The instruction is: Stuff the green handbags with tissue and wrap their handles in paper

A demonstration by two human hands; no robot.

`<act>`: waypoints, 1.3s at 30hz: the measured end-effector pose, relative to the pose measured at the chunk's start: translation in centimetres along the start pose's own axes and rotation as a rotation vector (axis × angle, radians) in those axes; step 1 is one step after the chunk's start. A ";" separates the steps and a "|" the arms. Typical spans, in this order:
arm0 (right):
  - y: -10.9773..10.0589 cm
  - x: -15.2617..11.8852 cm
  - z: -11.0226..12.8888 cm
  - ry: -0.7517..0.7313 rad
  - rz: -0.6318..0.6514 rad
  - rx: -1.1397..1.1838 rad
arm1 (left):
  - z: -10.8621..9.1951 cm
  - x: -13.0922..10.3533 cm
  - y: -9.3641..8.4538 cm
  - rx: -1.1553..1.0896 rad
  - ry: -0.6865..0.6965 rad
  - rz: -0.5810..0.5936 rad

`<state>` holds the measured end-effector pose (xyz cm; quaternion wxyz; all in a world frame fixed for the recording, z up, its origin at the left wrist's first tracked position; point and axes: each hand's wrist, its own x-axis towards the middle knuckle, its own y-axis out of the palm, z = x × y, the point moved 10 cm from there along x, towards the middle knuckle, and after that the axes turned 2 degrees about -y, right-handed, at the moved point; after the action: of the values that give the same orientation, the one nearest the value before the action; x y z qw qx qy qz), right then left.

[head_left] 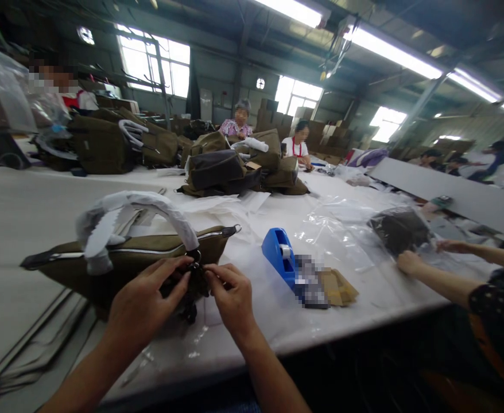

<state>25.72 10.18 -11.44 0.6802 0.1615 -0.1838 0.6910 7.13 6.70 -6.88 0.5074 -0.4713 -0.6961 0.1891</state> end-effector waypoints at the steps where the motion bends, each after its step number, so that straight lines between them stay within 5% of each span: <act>1: 0.1 0.0 -0.1 0.016 0.001 -0.008 | 0.0 0.0 0.0 0.001 0.000 -0.002; 16: 0.7 -0.7 -3.0 0.284 0.042 0.133 | 0.0 0.0 -0.1 -0.019 0.019 -0.018; 39: 1.6 -0.9 -4.3 0.355 0.075 0.297 | 0.1 0.1 0.1 -0.009 -0.009 0.009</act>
<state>24.27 11.39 -15.73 0.6444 0.1285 0.0364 0.7529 7.08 6.84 -6.98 0.5012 -0.4758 -0.6973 0.1903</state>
